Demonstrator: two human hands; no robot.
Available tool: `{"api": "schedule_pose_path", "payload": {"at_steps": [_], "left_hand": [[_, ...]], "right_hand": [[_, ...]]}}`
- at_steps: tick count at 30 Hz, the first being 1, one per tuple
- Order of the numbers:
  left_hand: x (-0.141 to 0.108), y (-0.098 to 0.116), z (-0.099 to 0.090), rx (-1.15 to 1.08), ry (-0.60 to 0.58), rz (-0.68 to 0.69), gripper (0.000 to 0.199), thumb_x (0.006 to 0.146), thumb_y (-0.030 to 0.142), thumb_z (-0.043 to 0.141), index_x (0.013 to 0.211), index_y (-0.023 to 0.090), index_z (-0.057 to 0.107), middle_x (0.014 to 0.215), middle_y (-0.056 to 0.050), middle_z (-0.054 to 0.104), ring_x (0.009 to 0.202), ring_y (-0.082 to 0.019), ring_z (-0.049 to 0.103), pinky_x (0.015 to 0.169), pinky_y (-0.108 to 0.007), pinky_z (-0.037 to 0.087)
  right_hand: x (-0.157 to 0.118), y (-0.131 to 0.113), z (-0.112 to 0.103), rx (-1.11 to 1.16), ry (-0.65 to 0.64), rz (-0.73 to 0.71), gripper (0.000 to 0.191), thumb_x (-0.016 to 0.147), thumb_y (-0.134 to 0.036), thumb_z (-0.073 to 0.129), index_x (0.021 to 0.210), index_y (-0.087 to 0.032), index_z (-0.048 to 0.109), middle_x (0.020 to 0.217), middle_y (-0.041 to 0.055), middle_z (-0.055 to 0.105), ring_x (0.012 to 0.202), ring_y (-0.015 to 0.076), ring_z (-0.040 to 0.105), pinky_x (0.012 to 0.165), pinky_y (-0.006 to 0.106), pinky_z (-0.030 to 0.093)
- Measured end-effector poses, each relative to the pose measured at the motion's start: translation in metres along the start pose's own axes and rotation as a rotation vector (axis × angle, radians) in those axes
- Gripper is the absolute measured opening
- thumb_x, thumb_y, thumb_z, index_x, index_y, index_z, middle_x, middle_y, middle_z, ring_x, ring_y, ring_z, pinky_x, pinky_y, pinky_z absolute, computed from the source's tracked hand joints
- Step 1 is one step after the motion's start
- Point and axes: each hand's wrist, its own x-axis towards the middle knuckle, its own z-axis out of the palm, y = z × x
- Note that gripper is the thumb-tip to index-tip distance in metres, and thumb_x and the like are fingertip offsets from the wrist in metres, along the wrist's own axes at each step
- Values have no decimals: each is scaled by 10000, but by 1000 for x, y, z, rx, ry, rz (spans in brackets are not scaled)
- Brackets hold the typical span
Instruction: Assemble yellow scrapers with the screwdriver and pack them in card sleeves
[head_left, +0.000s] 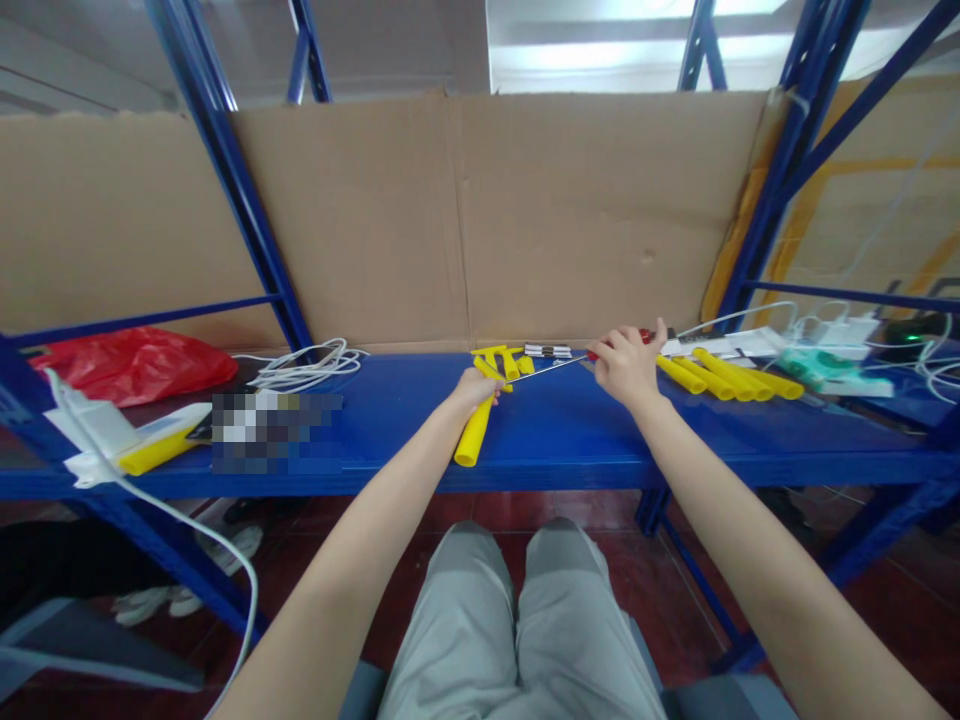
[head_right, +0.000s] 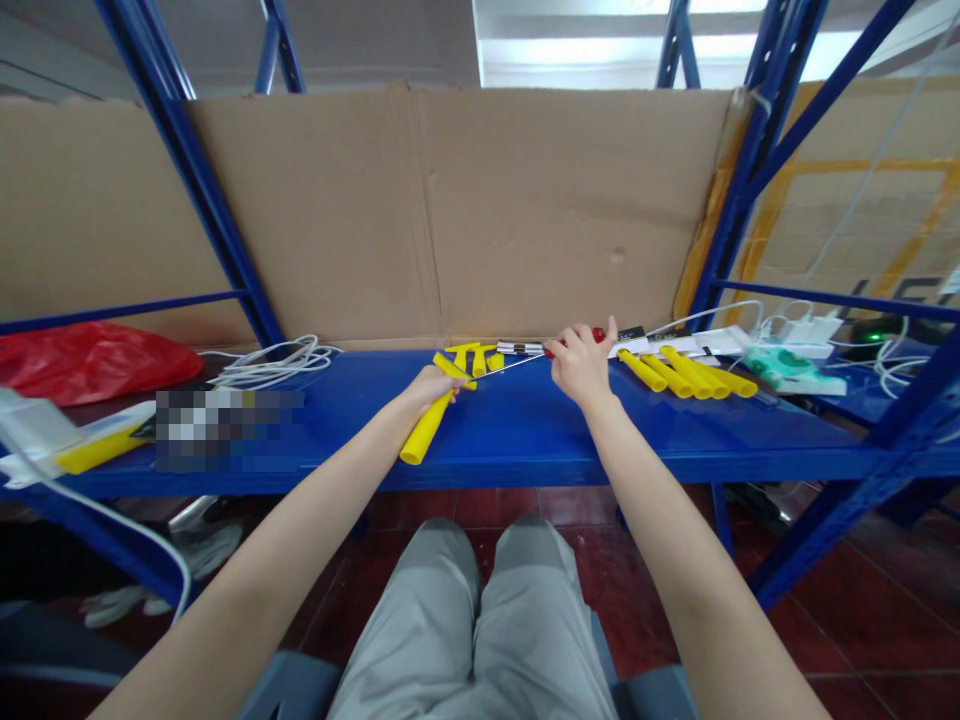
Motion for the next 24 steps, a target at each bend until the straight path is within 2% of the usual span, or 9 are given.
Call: {"api": "schedule_pose_path", "payload": {"at_steps": [4,7,10,13,17,24], "left_hand": [[4,-3,-20,109,31,2,142,710,-5,610,629,107,581,461,2,509,362,-81,442,394,-200,361],[7,-4,-30,230,51,27,159,712,6,613,602,114,577,454,-3,513,353,-90,451,404,-208,373],[12,-4,-34,385,62,49,180,709,34,632,566,122,569,432,-13,512,352,-106,471,406,-207,367],[17,-4,-35,474,77,75,182,703,42,638,556,125,570,426,-23,511,369,-129,501,410,-210,363],[19,-3,-35,503,88,69,167,700,25,625,578,128,577,426,-17,512,382,-132,514,417,-204,372],[11,2,-37,573,48,54,146,682,43,650,575,106,572,454,-19,528,415,-120,526,462,-208,429]], "right_hand": [[0,-6,6,4,-170,-117,368,755,-145,433,978,-247,708,836,79,637,904,255,512,945,532,212],[0,-12,8,-4,-312,-154,403,791,-162,409,1098,-179,669,922,122,664,908,256,554,841,427,323],[-2,-17,8,-5,-404,-195,429,814,-175,403,1190,-145,606,1013,140,669,948,251,580,779,358,361],[-2,-19,7,-17,-465,-208,378,837,-212,417,1164,-138,590,1045,143,670,938,247,602,736,325,378],[-2,-21,7,-26,-529,-162,277,863,-263,444,1090,-149,554,965,125,687,801,236,628,631,295,358],[-3,-17,8,10,-505,-240,143,886,-257,447,962,-185,544,920,100,681,817,219,619,622,274,334]]}}
